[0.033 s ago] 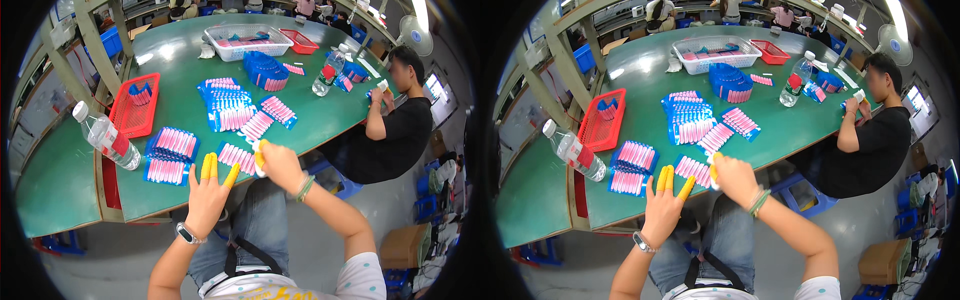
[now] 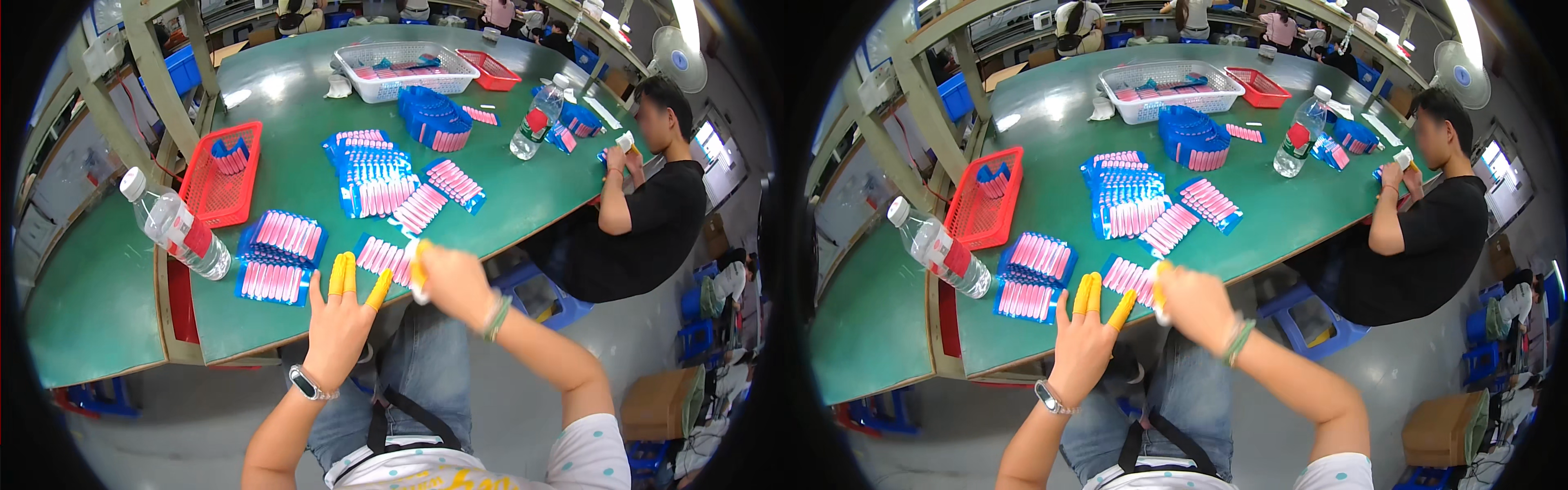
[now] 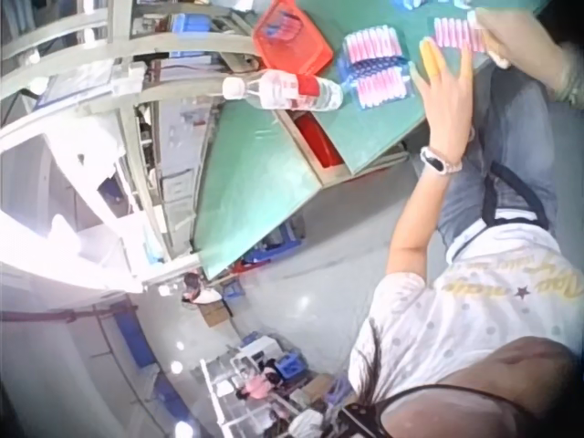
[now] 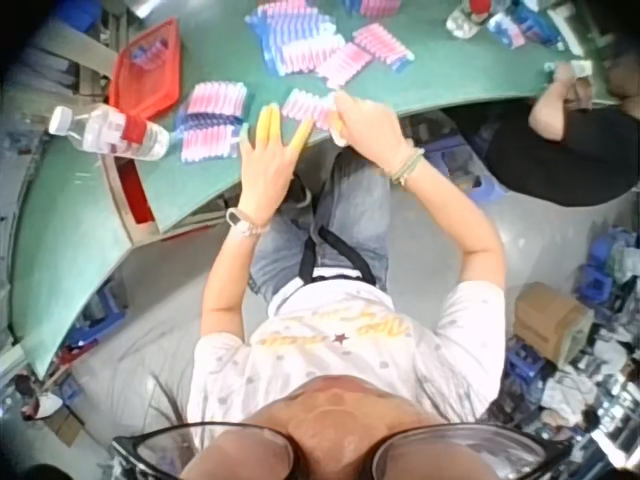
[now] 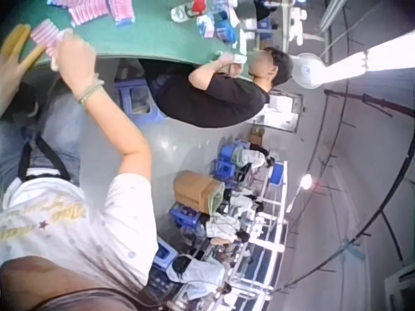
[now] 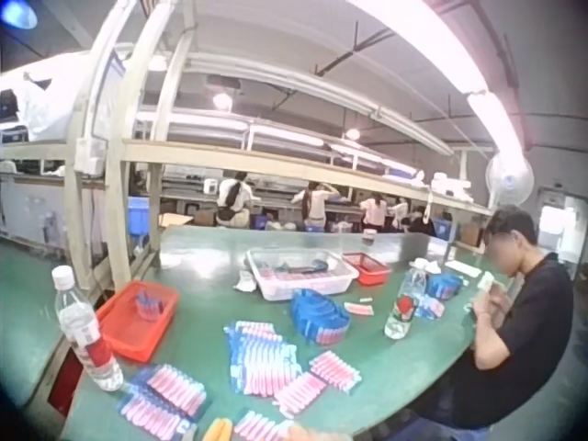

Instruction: The person cleans small pink and blue plastic components by wiping them with a damp cloth while wearing finger cots.

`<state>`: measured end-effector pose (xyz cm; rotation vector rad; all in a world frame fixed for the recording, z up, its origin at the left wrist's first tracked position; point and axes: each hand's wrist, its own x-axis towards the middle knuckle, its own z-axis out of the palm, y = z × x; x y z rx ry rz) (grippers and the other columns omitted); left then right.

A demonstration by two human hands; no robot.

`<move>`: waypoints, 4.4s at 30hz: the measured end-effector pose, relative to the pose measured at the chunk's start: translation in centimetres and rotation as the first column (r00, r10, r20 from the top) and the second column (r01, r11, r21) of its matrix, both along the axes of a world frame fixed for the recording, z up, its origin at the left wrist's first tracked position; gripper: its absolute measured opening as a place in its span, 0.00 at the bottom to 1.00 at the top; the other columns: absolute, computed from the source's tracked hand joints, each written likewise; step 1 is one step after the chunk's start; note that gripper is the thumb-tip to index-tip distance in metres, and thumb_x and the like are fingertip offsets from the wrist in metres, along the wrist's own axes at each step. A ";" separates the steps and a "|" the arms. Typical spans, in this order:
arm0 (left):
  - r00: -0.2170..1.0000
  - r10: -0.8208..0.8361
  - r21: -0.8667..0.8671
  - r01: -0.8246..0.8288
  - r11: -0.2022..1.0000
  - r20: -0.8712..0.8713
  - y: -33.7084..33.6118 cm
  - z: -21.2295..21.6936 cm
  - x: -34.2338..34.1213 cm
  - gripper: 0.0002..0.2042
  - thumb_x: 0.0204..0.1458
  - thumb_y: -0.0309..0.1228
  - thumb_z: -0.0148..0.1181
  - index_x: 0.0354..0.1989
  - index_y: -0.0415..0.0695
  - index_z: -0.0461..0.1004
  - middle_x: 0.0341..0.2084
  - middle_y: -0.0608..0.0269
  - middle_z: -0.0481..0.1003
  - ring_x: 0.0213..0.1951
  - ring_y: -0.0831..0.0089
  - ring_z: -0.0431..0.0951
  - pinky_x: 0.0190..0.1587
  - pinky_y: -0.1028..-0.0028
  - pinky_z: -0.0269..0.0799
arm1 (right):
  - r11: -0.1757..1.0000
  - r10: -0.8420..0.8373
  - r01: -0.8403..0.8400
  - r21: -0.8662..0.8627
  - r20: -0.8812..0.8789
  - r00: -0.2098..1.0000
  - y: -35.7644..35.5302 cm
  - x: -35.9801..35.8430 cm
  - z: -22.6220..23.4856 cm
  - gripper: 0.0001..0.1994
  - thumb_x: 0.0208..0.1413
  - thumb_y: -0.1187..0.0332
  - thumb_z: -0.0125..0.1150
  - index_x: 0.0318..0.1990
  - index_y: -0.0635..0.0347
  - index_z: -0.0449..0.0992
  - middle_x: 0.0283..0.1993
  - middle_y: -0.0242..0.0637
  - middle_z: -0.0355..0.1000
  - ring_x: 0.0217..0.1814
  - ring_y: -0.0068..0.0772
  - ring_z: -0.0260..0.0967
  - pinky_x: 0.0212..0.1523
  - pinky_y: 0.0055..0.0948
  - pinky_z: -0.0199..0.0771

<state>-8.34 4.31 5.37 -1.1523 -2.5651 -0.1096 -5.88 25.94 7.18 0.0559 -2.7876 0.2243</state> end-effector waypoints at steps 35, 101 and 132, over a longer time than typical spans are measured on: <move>0.998 0.057 0.258 -0.057 0.964 0.010 -1.3 -0.2 1.4 0.31 0.46 0.51 0.65 0.59 0.51 0.73 0.60 0.47 0.66 0.67 0.53 0.58 0.66 0.35 0.31 | 0.397 -0.092 -0.082 -0.914 -0.128 0.988 2.5 -3.4 -0.9 0.07 0.61 0.69 0.61 0.34 0.63 0.71 0.22 0.27 0.69 0.20 0.13 0.64 0.18 0.19 0.60; 0.989 0.039 0.065 -0.049 0.997 0.142 1.1 -0.1 0.7 0.27 0.46 0.47 0.66 0.60 0.74 0.72 0.59 0.32 0.64 0.68 0.46 0.55 0.66 0.35 0.32 | 0.958 0.217 -0.176 -0.226 0.170 0.961 -4.5 -6.5 0.5 0.12 0.49 0.70 0.62 0.40 0.62 0.71 0.29 0.50 0.76 0.34 0.52 0.77 0.34 0.48 0.77; 0.999 0.021 0.126 -0.026 0.992 0.039 1.5 0.0 0.7 0.26 0.46 0.44 0.68 0.57 0.68 0.74 0.53 0.34 0.68 0.65 0.48 0.62 0.67 0.37 0.35 | 0.964 0.124 -0.082 -0.253 0.154 0.980 -3.4 -7.1 1.3 0.12 0.49 0.70 0.62 0.40 0.62 0.71 0.30 0.50 0.76 0.33 0.53 0.77 0.35 0.47 0.78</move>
